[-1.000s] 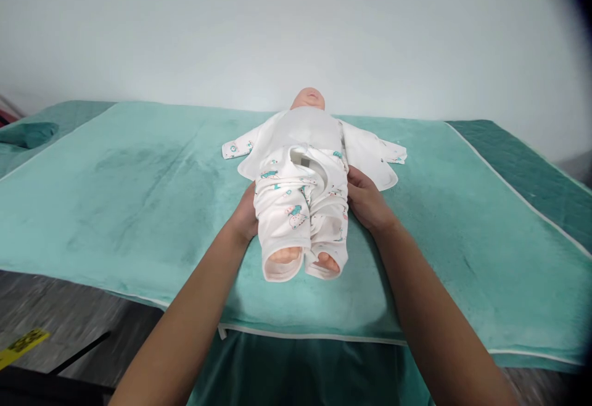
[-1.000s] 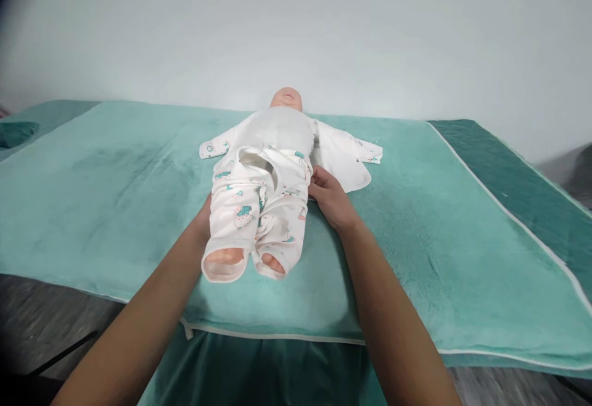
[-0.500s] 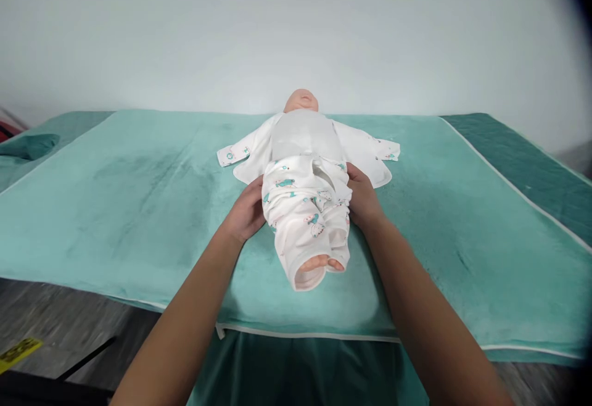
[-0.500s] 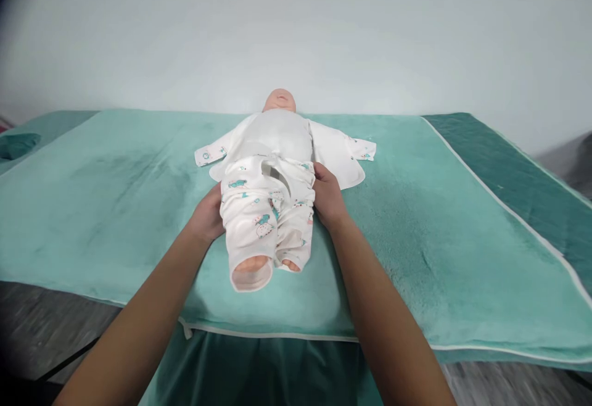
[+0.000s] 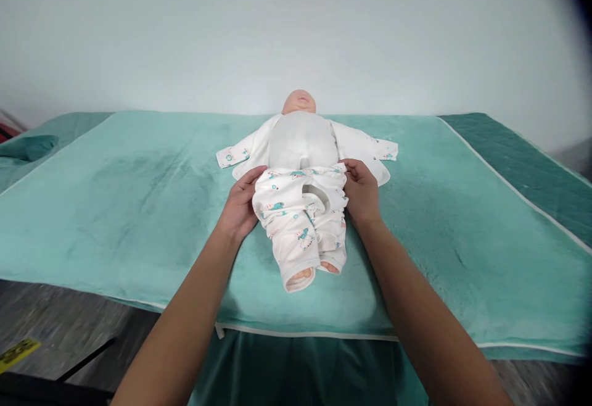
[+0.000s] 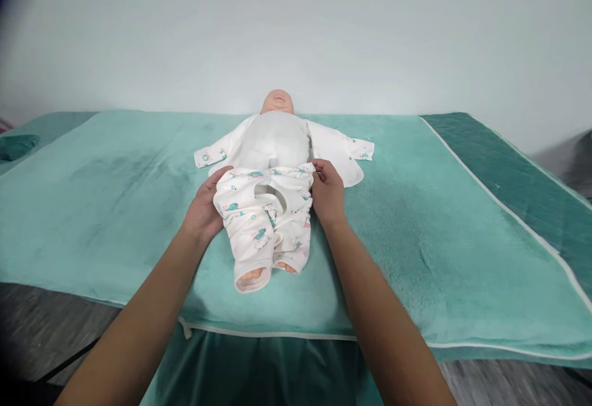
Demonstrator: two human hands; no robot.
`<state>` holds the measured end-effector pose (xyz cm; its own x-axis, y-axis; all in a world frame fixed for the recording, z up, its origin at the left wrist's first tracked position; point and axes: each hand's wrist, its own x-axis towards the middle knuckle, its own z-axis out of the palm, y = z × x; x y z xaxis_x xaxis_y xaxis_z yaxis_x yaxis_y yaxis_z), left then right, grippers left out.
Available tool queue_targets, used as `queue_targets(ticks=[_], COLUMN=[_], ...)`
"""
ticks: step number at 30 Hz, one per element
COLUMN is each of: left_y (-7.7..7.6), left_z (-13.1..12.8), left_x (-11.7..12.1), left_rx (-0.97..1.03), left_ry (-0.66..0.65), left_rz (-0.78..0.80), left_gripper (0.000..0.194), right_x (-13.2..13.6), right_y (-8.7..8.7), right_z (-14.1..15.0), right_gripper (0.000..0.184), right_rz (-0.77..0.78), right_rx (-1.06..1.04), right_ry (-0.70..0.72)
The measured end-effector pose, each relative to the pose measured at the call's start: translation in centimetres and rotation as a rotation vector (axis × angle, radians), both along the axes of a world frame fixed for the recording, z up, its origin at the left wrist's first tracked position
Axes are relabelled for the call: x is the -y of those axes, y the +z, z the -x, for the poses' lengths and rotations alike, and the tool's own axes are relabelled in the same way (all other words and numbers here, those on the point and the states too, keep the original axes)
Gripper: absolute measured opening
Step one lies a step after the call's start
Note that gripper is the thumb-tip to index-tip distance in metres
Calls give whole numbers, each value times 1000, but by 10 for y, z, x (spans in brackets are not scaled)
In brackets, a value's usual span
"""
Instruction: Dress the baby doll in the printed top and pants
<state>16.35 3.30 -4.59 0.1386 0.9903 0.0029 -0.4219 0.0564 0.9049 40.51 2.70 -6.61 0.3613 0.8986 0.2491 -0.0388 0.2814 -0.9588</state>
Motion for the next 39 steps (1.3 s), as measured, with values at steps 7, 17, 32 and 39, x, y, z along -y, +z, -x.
queue_targets(ticks=[7,17,32,39], left_y=[-2,32,20,28], left_z=[-4,-22,12,-7], left_x=[-5,-54,-73,-123], left_rx=[-260,-414,-431,-780], left_ry=[120,360,28,415], left_rz=[-119,-467,-271,-453], left_gripper=[26,22,24,27], right_x=[4,-15,-54,-103], right_y=[3,18,30,43], right_z=[-1,-8,-8,-8], right_gripper=[20,13,9,15], right_rz=[1,52,-199,2], right_rx=[166,149,530,537], right_ry=[-10,-9,43,-152])
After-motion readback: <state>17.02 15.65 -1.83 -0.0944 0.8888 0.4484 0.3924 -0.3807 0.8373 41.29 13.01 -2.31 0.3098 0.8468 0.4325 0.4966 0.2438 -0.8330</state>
